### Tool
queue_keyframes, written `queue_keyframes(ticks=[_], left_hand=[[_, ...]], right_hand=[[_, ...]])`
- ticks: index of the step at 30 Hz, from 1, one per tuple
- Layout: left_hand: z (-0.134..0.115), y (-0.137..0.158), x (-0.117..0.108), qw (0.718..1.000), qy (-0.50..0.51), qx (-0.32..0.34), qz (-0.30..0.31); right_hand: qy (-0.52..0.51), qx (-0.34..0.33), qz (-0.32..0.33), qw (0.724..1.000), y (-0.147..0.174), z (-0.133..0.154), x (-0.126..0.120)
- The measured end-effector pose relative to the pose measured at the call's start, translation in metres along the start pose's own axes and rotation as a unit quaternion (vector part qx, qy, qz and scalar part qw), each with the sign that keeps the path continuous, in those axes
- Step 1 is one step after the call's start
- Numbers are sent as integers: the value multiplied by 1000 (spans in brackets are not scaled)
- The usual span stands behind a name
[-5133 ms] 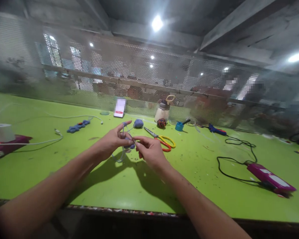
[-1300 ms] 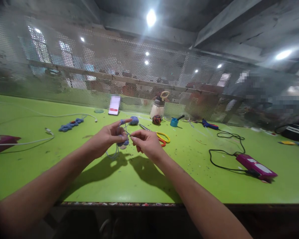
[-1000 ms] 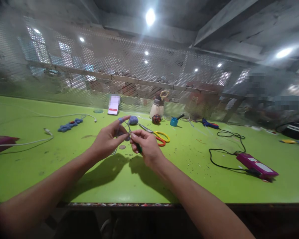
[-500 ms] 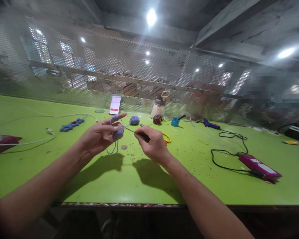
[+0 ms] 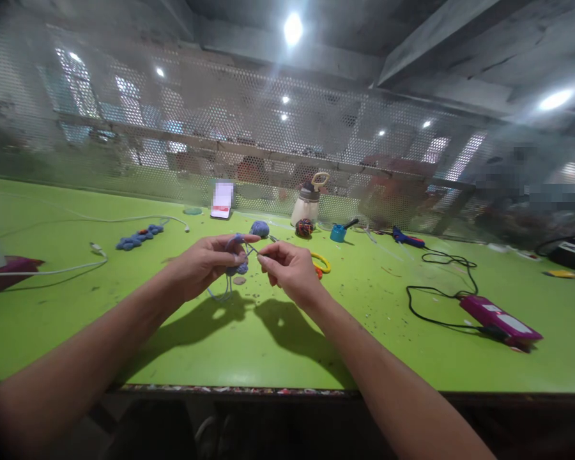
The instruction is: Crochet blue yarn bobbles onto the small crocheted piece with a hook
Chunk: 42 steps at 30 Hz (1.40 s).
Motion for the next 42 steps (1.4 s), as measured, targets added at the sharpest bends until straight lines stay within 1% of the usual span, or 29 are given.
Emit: queue_keyframes(ticks=[6,11,14,17,19,21,23,26,28,30,33,36,39,42], left_hand=[[0,1,3,1000,1,-3,20],[-1,2,5,998,-42,11,33],[-2,2,6,995,-89,21,33],[-7,2,9,986,-161,46,23],[-12,3,11,973,-220,77,-2],[-16,5,13,962,-251,101,-30],[-15,6,12,970,-215,100,-45],[-7,5,6,994,-54,77,-57],[-4,5,3,995,43,67,-63],[-4,5,2,993,96,51,-53],[-7,6,3,991,122,31,-33],[-12,8,3,989,140,33,-30],[-15,10,1,987,150,38,-34],[-16,10,0,987,151,41,-30]], right_hand=[[11,33,29,999,-1,-7,5],[-32,75,51,995,0,-13,12],[-57,94,57,992,1,-15,16],[-103,98,45,989,1,-17,16],[-149,110,37,982,1,-22,17],[-197,120,30,972,1,-26,19],[-232,116,20,965,2,-26,21],[-242,89,7,966,3,-21,24],[-217,66,2,974,4,-17,24],[-165,35,6,986,4,-12,22],[-44,-20,12,999,5,0,17],[66,-56,17,996,5,8,12],[132,-78,29,988,5,11,9],[173,-94,34,980,5,13,6]])
Point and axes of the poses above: each hand's wrist, its own y-axis away from the middle knuckle, its own x-axis out of the palm, z = x × y, the point moved 7 cm from there along -y, towards the middle knuckle, and after that the axes turned 12 degrees about z, right-handed, at the moved point
